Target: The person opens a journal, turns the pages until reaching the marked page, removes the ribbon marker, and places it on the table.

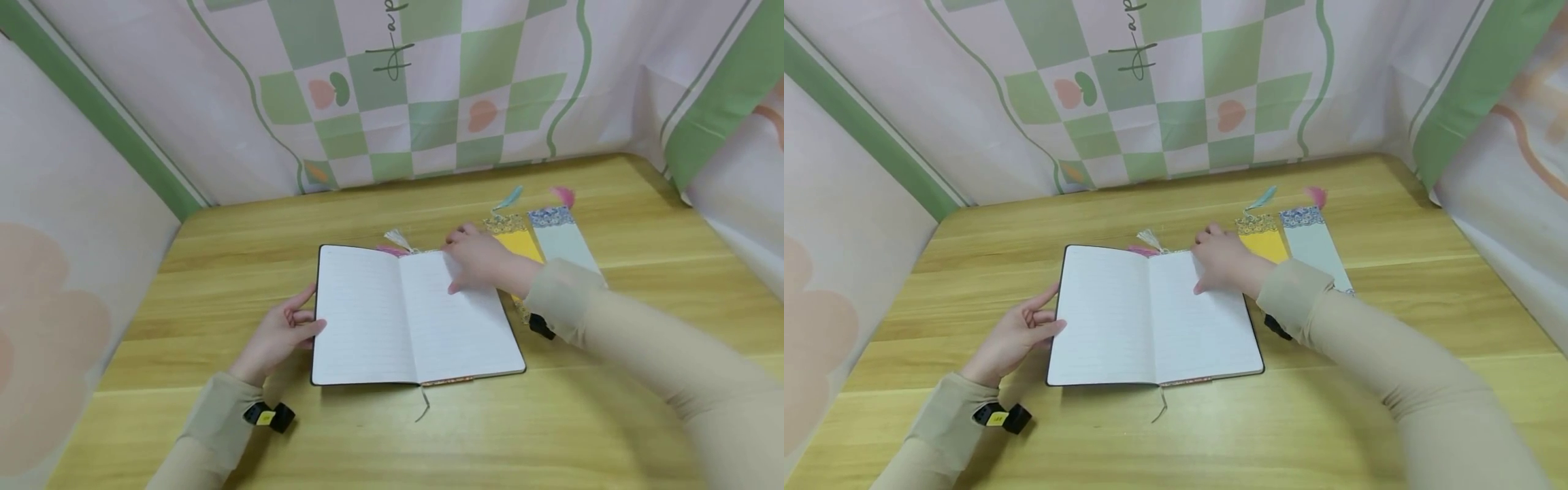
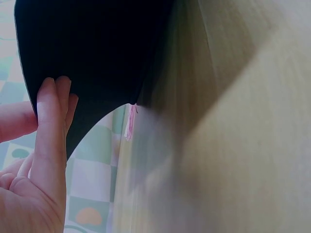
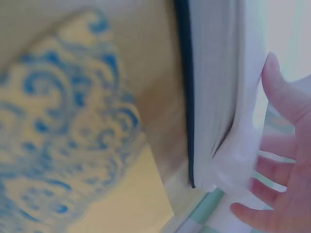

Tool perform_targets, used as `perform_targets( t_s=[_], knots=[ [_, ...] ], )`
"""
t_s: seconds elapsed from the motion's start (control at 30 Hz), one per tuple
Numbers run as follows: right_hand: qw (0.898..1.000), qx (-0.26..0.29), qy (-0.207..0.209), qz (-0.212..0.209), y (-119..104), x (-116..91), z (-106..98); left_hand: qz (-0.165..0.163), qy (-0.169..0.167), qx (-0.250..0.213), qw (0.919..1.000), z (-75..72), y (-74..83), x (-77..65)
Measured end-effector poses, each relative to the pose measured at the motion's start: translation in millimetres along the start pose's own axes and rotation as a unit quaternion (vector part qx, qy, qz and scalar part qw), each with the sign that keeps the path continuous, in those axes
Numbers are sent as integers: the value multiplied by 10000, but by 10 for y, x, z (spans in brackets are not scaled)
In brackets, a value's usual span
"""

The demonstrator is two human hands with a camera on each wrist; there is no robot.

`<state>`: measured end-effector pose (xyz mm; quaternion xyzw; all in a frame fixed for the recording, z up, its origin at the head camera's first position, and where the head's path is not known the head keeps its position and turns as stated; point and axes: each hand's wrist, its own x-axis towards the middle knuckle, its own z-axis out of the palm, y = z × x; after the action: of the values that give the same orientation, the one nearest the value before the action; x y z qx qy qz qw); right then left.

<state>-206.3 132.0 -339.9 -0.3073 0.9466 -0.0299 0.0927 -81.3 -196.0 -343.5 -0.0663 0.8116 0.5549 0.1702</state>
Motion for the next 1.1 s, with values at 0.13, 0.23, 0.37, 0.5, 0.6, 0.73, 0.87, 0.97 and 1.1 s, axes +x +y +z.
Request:
perform_targets(
  t_s=[0.13,0.23,0.37,0.5,0.6,0.73,0.87,0.97,1.1],
  knots=[
    [9994,194,260,-112,-38,-85,11,12,4,32,10000,0,-13,1],
    [9983,455,327,-185,-46,-152,9,23,-12,13,10000,-1,-8,0],
    [9958,862,249,-164,-27,-234,13,13,-22,26,10000,1,5,0],
    [9826,1839,262,-22,22,-325,-12,30,-55,42,10000,-9,6,-2],
    [9633,2664,314,138,63,-381,-59,3,-36,42,10000,-14,5,-4],
    [9069,4189,118,437,89,-432,-126,-47,0,85,10000,-10,13,-8],
    [7938,6054,-219,530,55,-463,-172,-52,-12,71,10000,-11,11,-6],
    [7269,6848,-357,373,-20,-478,-209,-53,-26,59,10000,-14,13,-4],
    [7099,7016,-609,29,-157,-465,-234,-66,-18,84,9999,-13,25,-7]
  ],
)
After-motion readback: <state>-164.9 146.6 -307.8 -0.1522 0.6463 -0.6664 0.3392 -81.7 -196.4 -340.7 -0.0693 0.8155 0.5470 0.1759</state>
